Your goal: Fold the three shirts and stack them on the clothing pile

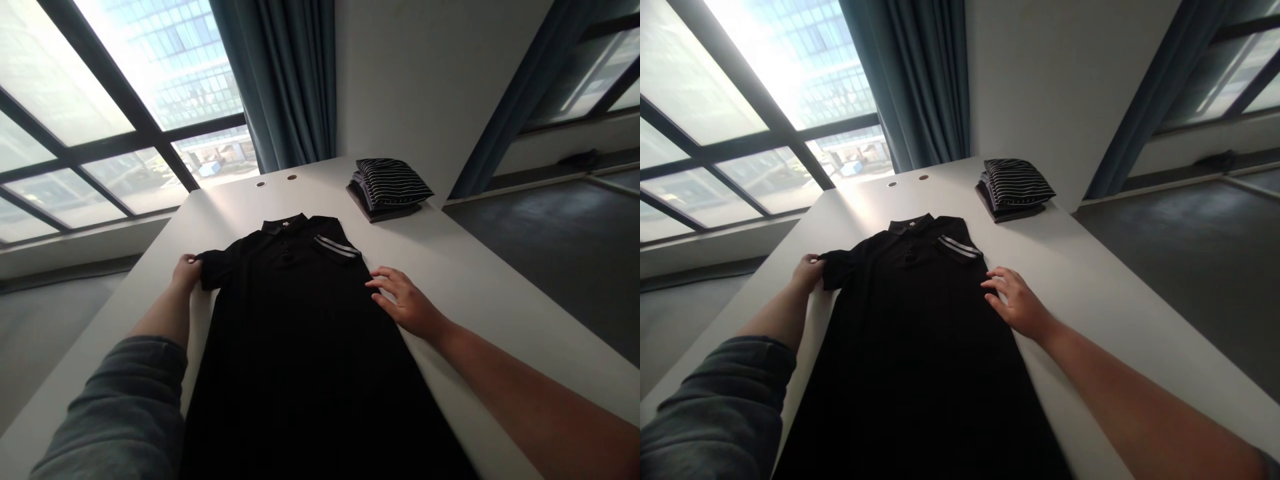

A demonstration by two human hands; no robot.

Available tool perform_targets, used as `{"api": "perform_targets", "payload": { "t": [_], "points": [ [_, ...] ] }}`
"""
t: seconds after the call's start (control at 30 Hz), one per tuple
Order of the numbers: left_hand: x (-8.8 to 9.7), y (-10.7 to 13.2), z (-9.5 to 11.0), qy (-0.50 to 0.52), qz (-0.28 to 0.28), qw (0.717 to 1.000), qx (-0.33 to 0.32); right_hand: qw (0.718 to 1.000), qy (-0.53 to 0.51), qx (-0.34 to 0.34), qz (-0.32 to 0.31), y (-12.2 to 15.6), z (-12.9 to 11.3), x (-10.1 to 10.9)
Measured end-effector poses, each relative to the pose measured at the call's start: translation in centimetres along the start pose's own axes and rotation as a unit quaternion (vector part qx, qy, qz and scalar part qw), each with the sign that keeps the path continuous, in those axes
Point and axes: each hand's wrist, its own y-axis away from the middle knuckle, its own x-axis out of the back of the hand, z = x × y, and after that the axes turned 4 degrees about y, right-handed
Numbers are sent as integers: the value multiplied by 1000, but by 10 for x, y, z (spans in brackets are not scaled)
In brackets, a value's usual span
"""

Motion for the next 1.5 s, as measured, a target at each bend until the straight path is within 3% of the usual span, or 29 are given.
{"api": "perform_targets", "payload": {
  "t": [0.1,0.27,0.43,0.57,0.67,0.8,0.97,1.17,1.4,1.5],
  "points": [
    [5,-1,17,-9,19,1000,1,1000,-11,3,-5,0,-1,0],
    [7,26,70,-37,34,993,-111,999,-24,6,-25,1,-2,0],
    [-8,70,123,-106,-16,973,-206,999,-29,7,-45,2,-3,-2],
    [-30,102,142,-162,-111,944,-266,998,-29,9,-51,2,-3,-1],
    [-40,113,137,-167,-116,941,-271,998,-29,8,-57,3,-3,1],
    [-43,107,109,-183,-82,951,-235,997,-34,9,-67,4,-5,1],
    [-58,105,71,-211,-162,944,-198,997,-33,23,-66,4,-6,0],
    [-75,121,60,-187,-112,954,-207,993,8,45,-112,6,-6,-1],
    [-67,127,63,-138,-63,970,-189,974,114,46,-188,6,-11,-5],
    [-53,140,45,-136,-96,955,-246,973,124,39,-190,6,-12,-4]
  ]
}}
